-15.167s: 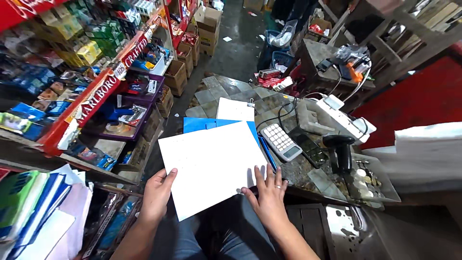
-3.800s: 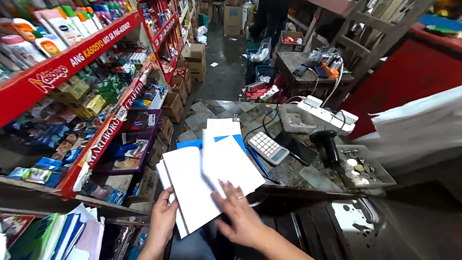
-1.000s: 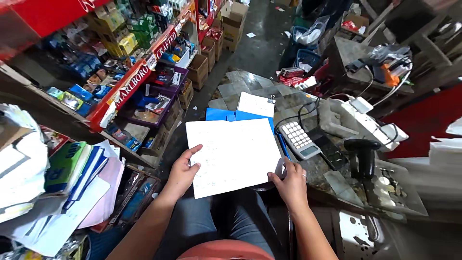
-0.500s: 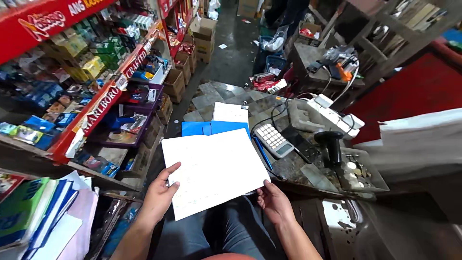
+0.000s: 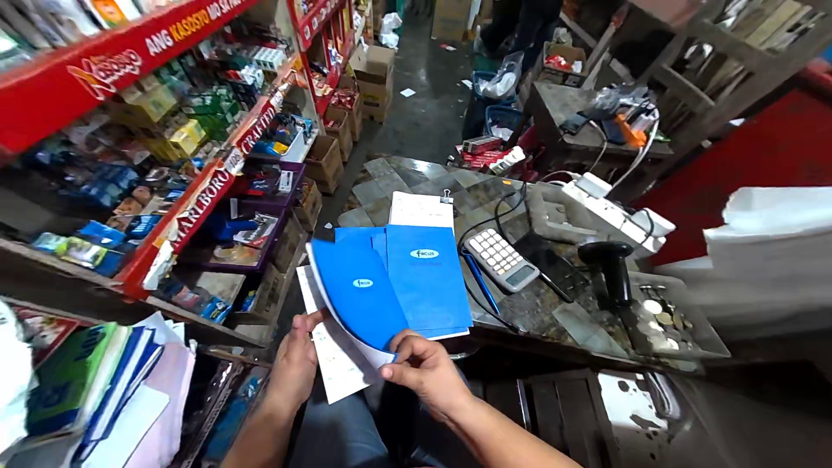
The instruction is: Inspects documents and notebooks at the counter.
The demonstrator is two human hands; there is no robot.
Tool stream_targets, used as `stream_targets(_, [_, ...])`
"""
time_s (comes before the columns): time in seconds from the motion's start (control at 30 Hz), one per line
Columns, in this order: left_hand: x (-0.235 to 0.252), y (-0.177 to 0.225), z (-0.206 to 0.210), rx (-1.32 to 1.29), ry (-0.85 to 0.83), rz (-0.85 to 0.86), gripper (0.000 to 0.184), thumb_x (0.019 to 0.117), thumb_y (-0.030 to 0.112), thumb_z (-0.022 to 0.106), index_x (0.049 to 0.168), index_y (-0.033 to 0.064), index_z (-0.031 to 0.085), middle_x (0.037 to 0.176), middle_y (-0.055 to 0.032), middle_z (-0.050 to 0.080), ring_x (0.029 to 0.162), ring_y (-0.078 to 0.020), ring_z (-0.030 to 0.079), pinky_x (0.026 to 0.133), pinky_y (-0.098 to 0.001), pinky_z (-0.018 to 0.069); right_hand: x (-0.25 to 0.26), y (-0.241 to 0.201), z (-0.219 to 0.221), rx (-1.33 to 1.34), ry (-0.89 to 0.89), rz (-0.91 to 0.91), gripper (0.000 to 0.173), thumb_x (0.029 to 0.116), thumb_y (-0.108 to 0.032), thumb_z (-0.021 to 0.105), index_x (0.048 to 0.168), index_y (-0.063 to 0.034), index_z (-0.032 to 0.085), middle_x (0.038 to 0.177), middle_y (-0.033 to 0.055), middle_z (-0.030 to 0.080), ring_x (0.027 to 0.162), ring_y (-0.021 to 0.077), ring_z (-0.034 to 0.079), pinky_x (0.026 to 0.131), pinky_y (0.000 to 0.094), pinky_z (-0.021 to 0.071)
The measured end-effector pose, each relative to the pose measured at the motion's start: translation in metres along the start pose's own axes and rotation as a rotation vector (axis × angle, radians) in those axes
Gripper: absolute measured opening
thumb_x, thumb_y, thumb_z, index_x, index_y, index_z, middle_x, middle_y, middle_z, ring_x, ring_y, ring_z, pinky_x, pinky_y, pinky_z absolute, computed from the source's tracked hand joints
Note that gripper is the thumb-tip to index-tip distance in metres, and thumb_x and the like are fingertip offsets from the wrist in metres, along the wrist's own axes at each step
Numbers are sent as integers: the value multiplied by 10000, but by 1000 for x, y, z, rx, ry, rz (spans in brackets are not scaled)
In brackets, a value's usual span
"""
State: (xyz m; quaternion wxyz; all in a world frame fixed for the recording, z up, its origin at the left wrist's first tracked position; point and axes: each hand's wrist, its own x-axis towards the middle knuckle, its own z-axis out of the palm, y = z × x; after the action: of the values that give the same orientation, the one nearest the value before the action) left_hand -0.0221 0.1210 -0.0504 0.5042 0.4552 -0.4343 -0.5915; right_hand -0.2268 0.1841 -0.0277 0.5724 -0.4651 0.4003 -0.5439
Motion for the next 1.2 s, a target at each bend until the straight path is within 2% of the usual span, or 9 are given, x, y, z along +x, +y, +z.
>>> stream_targets(0.1, [1,1,-5,45,48,-10,382,1090,238,380,1186,-27,637,1117,-46,690,1013,-74,682,914,-276,583,10,12,10,164,-47,251,205,834,12,750,742,-122,625,943,-27,671,800,26,618,683,198,528])
stream_targets(0.2, [1,7,-8,2,82,-98,332,1105,175,383,1167,-13,650,1025,-39,734,905,-77,717,827,-271,615,8,13,1,376,-37,361,198,842,-27,759,769,-169,642,903,-5,712,732,71,654,656,241,555])
stream_targets(0.4, [6,3,-10,-1,141,-176,258,1072,73,458,964,-14,676,831,-54,733,742,-101,715,700,-270,614,-6,-17,-45,416,326,125,82,882,-57,708,876,-117,651,819,83,735,692,160,717,646,316,617])
stream_targets(0.57, [9,9,-6,29,143,-178,213,1048,80,545,910,-9,680,795,-51,728,712,-102,712,684,-262,611,-21,-16,-97,-603,655,-122,498,835,10,639,1290,60,444,959,50,660,778,72,674,651,230,578])
stream_targets(0.67, [12,25,9,29,121,-131,141,1004,46,614,906,-11,697,782,-53,739,704,-102,722,680,-260,621,-24,-10,-100,-1230,513,-191,449,822,-87,709,1250,43,665,1302,300,592,1176,442,603,941,567,529])
stream_targets(0.77, [18,43,31,61,114,-103,81,968,51,673,926,-15,694,784,-57,741,686,-109,727,662,-260,627,-16,-4,-79,-1380,323,-299,290,873,-165,695,1149,-106,763,1444,272,554,1351,589,445,1056,764,354])
stream_targets(0.97, [29,55,86,63,11,-101,330,1085,224,493,928,-6,669,791,-65,723,702,-116,718,669,-281,623,12,-16,-49,-400,-33,165,543,1092,-389,381,1401,12,576,1363,119,642,1275,157,595,1088,356,479])
stream_targets(1.07, [34,45,107,79,-51,-98,297,1079,192,511,940,-11,677,797,-75,720,709,-126,718,674,-289,624,22,-28,-48,128,22,358,677,1090,-477,92,1406,-25,484,1200,55,710,1064,144,698,896,353,583])
stream_targets(1.2, [43,37,94,247,-94,-35,209,1042,130,578,911,20,699,786,-15,682,716,-71,660,681,-236,565,17,-41,-75,355,281,348,650,1096,-515,124,1343,-56,512,1055,95,741,961,195,735,832,387,625])
